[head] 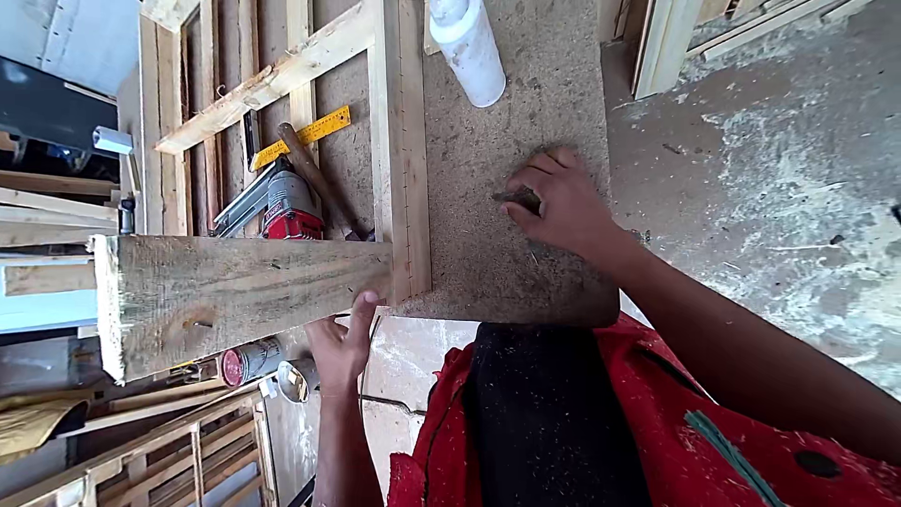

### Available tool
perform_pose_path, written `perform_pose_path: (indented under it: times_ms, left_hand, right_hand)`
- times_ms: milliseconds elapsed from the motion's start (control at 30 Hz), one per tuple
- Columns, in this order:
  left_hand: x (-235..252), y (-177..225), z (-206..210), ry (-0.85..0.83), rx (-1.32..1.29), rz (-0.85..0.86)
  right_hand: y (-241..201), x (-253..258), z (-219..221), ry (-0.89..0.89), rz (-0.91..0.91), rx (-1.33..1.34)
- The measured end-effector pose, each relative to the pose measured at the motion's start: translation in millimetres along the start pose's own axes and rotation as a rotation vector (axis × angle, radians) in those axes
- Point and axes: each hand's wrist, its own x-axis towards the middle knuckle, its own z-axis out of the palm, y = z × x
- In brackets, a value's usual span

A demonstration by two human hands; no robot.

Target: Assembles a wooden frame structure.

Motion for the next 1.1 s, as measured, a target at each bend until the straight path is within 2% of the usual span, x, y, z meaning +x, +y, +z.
perform_pose_path:
  times_ms: [100,267,400,500,600,700,800,1100]
  left_hand:
    - [0.1,1.0,9.1,0.079,0.03,0.053]
    - [1.6,7.6,9.9,0.064,0.053,0.009]
    - [-0.3,3.4,12.4,0.103,0.182,-0.001]
    - [-0.1,-1.1,10.9,0.072,0.208,0.028]
    - [-8.0,-17.9,13.4,-0.013,0.301,0.085]
    - [-17.9,-32.6,34.9,0.013,0.494,0.091]
    - [-16.7,-36.6,44.1,0.087,0.511,0.113]
    - [-14.0,-41.8,49.0,0.168,0.431,0.173]
  right_hand:
    - [-0.5,-1.0,1.1,-0.01,0.011,-0.014]
    - [-1.9,3.7,1.4,-0.016,0.054,-0.046]
    - [-12.8,15.3,6.2,0.021,0.071,0.09]
    - [-41.7,36.1,11.0,-0.046,-0.121,0.229]
    - [-86.9,71.7,9.0,-0.279,-0.428,0.184]
    - [-122.8,106.1,12.6,-0.496,-0.6,0.117]
    - [-130.2,125.2,15.3,-0.584,-0.671,0.087]
    - [-127.8,132.2,20.3,-0.564,-0.77,-0.004]
